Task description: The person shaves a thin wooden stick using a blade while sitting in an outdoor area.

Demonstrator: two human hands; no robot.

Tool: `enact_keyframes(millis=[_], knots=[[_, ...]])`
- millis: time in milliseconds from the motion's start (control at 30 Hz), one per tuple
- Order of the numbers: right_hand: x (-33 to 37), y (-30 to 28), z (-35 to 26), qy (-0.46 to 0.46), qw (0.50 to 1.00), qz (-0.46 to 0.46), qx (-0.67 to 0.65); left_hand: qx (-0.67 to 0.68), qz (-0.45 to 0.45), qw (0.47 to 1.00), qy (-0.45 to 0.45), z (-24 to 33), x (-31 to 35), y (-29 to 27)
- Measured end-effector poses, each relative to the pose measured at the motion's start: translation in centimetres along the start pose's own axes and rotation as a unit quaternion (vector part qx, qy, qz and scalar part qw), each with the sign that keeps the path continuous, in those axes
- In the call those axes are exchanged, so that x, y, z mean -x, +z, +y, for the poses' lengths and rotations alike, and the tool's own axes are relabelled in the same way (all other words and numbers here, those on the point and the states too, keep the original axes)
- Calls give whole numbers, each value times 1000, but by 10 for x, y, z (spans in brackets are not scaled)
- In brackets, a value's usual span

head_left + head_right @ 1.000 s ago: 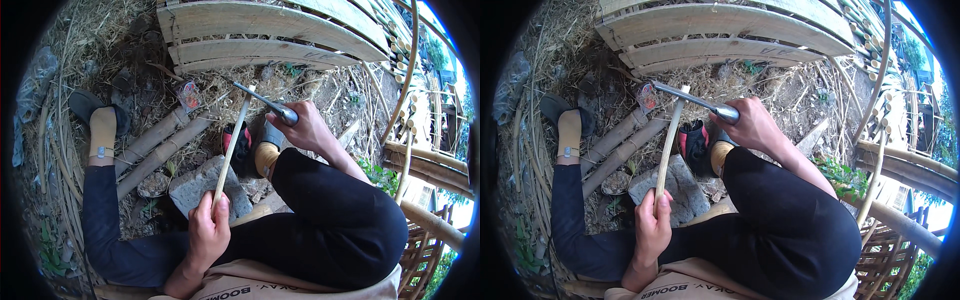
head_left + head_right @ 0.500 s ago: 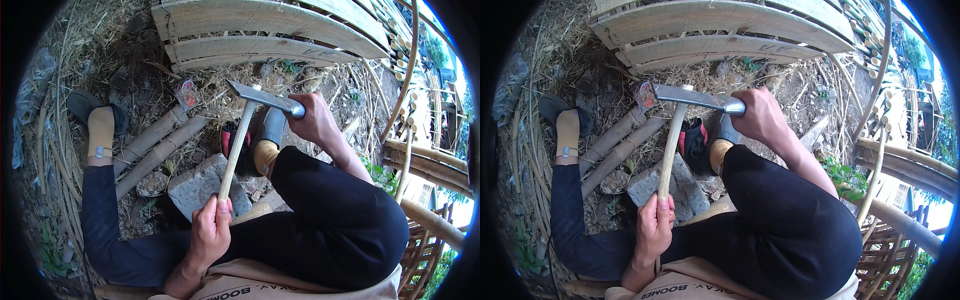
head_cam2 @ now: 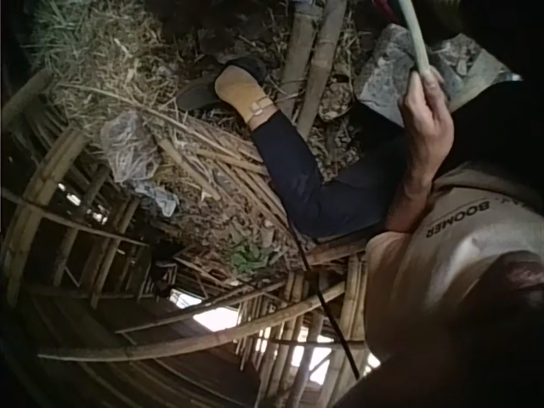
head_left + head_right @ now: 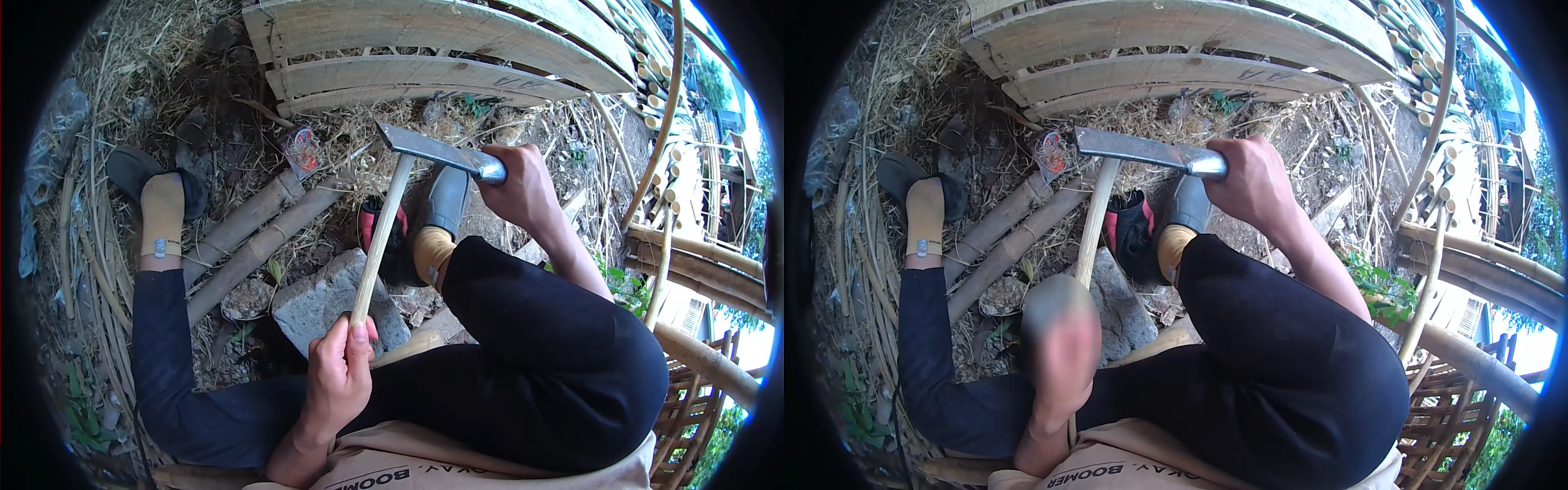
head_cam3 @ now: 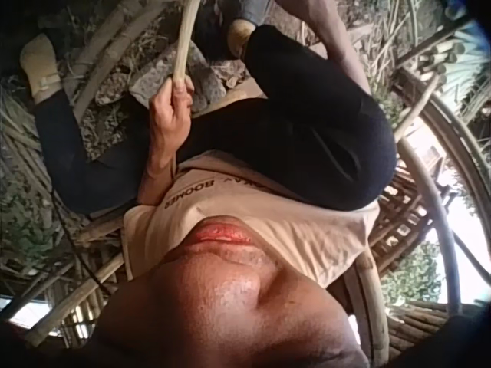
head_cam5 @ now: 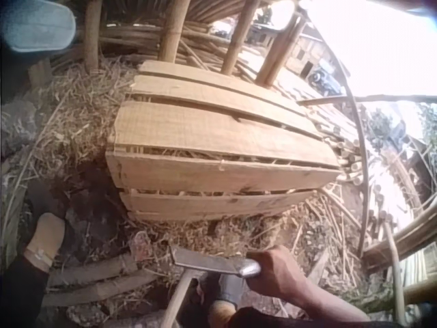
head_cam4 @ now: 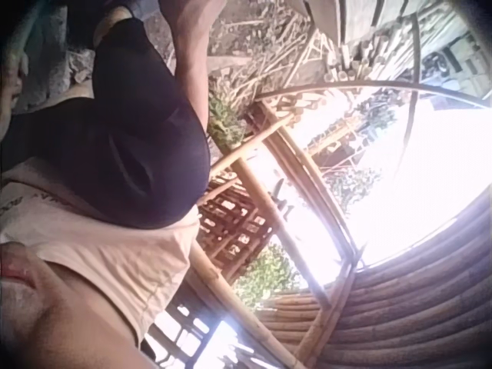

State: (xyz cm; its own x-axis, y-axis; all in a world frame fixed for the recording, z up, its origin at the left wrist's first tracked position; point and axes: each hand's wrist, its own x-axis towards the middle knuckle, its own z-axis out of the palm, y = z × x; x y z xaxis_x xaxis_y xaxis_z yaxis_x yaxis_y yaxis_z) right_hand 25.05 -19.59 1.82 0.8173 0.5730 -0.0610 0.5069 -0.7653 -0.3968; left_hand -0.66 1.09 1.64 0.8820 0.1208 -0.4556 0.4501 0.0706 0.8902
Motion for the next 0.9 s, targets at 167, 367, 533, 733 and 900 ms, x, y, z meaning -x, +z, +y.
enact_keyframes(millis=[167, 367, 533, 733, 900], knots=[[-3, 0, 1, 20, 1000, -24, -2, -36, -4, 999, -8, 4, 3, -1], [0, -17, 1, 71, 997, -37, 9, -22, -23, 999, 0, 8, 0, 2], [-3, -28, -18, 149, 983, -95, -44, -13, -5, 1000, -15, 4, 2, -1], [4, -46, -10, 112, 967, -161, -163, -68, 20, 997, 34, 6, 3, 1], [13, -53, -14, 108, 957, -148, -225, -127, 62, 988, 62, 13, 4, 4]])
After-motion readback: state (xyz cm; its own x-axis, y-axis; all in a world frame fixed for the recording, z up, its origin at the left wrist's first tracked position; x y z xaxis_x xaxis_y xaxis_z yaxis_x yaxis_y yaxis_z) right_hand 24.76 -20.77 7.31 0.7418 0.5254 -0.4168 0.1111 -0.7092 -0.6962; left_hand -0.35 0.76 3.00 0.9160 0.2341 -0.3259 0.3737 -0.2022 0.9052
